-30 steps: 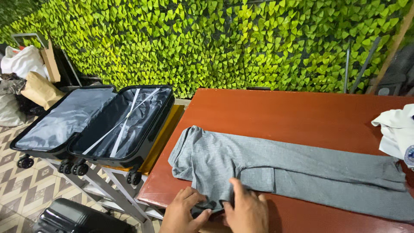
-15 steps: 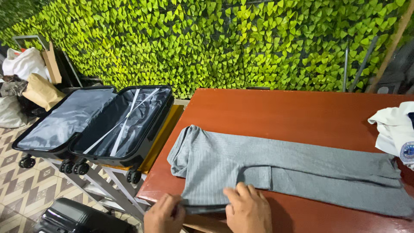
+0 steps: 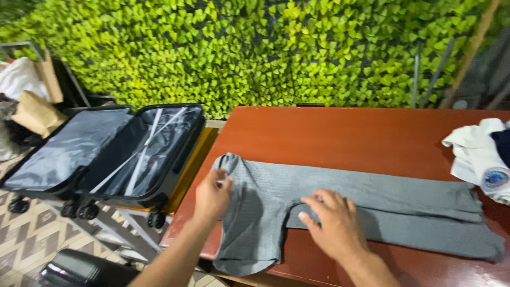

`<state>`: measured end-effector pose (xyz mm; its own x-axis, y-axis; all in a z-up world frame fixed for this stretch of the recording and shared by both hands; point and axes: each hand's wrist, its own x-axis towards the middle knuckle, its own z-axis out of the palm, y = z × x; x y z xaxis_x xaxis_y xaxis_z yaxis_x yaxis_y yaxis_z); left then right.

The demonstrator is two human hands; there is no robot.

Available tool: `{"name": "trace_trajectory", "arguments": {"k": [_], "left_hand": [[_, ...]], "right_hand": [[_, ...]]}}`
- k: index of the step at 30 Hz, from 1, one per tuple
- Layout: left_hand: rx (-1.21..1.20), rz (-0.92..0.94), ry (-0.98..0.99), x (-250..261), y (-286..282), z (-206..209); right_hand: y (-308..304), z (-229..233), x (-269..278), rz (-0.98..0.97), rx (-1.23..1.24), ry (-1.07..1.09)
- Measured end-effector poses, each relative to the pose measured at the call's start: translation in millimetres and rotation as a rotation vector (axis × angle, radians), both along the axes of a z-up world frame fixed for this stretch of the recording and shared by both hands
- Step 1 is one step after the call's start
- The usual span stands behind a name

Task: The person folds a gray polo shirt on a table, buttoning it and smoothing the fabric before rolling it into a compact bundle. They place the folded shirt into an open suitcase and then begin folding a white t-shirt.

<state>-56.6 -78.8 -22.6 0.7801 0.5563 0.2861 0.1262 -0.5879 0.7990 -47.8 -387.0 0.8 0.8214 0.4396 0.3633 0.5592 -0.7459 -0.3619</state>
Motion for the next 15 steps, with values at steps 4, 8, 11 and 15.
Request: {"name": "trace_trajectory", "arguments": {"k": [4, 8, 11, 15], "left_hand": [[-0.121, 0.097, 0.288, 63, 30, -2], [0.062, 0.079, 0.309, 93, 49, -2], [0.031, 0.059, 0.317, 112, 48, -6], [0.002, 0.032, 0.347, 135, 63, -32]], "right_hand": [[-42, -4, 28, -0.097, -0.059, -0.050], [-81, -20, 51, -0.212, -0.188, -0.040], [-111, -37, 69, -0.289, -0.274, -0.010], [-158, -61, 98, -0.380, -0.454, 0.116]]}}
